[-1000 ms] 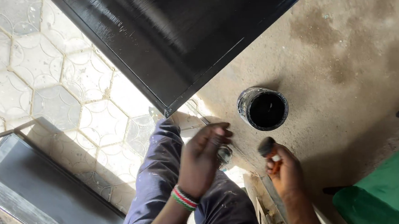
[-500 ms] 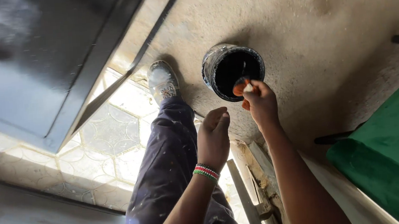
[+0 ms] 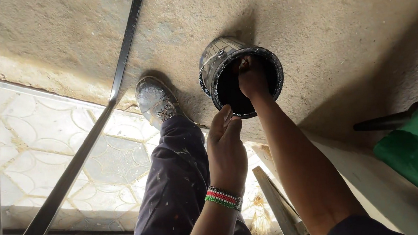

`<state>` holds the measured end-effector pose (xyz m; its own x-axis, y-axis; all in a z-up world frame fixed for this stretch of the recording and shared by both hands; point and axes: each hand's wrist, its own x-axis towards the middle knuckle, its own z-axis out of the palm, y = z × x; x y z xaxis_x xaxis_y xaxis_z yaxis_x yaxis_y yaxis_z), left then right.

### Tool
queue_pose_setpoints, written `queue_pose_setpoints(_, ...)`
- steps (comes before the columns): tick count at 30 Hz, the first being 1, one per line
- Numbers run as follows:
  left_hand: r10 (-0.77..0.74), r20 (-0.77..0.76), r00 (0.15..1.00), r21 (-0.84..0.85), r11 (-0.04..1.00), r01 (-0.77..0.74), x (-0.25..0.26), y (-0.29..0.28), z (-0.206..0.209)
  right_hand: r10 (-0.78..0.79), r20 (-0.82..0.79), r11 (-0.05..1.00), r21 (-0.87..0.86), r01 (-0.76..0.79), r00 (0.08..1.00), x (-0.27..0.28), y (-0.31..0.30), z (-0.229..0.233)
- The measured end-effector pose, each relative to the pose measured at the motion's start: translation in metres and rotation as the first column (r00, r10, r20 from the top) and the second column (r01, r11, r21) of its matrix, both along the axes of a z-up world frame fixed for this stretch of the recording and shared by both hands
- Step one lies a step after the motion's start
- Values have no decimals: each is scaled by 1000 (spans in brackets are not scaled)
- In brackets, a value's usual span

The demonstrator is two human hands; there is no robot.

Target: Painting a flat black panel using a sponge applicator and black paint

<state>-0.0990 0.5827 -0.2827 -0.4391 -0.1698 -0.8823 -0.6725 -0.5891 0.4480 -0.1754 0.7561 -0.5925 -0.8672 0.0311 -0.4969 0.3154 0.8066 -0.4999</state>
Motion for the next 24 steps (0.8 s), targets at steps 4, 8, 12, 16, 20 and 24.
queue_pose_setpoints(4, 11, 17, 1000, -8, 1000, -11, -1, -11, -1, 33, 75, 998, 51, -37, 997, 4, 7, -15)
queue_pose_setpoints(8, 25, 63, 998, 11, 1000, -26, -8, -20, 3, 195, -74, 975, 126, -185, 978, 4, 10, -14)
queue_pose_setpoints(12, 103, 105, 989, -10, 995, -102, -16, -35, 5, -197, 238, 963, -137, 234, 951, -1, 16, 16)
queue_pose_setpoints(16, 194, 11, 981, -130, 973, -191, -21, -58, 0, -381, 796, 474, -268, 839, 470, -8, 26, 84)
queue_pose_setpoints(20, 246, 55, 968, -131, 962, -238, -22, -71, 0, -211, 864, 391, -354, 850, 457, -23, 5, 147)
queue_pose_setpoints(24, 338, 37, 940, -94, 938, -334, -25, -76, 0, -255, 867, 544, -237, 805, 428, -29, -23, 174)
